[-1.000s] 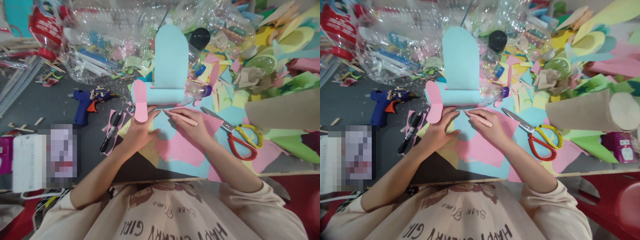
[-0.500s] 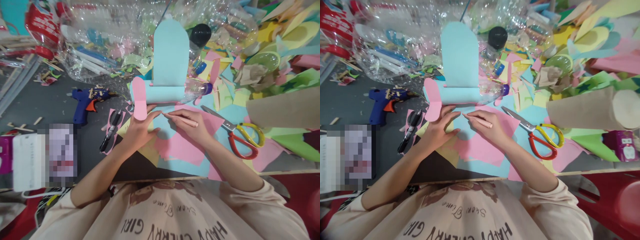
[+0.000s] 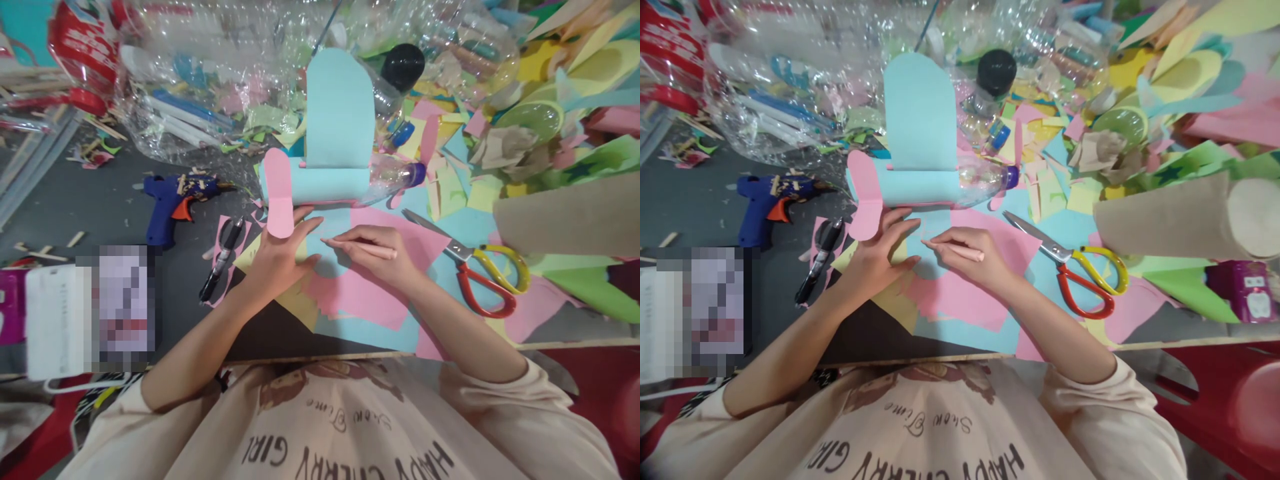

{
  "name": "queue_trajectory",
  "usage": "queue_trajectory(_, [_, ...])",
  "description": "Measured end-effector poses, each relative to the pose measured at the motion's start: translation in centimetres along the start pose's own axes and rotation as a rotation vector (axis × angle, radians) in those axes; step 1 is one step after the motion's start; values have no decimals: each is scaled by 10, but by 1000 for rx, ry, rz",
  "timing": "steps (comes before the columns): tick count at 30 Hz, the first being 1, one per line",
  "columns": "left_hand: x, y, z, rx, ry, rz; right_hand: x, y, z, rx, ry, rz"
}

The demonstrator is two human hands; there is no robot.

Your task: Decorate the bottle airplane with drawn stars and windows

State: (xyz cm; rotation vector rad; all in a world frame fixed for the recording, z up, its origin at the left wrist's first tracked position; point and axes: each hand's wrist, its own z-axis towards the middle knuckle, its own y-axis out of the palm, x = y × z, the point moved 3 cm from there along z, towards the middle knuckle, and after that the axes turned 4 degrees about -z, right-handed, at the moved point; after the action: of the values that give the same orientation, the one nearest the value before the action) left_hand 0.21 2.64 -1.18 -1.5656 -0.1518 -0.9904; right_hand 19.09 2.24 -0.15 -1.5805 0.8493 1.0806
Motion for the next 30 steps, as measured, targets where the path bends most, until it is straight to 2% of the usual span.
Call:
queue_trajectory(15, [-1, -1, 1, 8, 36, -6, -2, 6, -5, -125, -64, -41])
queue_trajectory(22, [1, -2, 1, 2, 21, -7, -3, 6, -5, -239, -2, -19])
queue_trajectory(30, [0, 0, 1, 16, 36, 7, -3, 7, -5, -284, 50, 13])
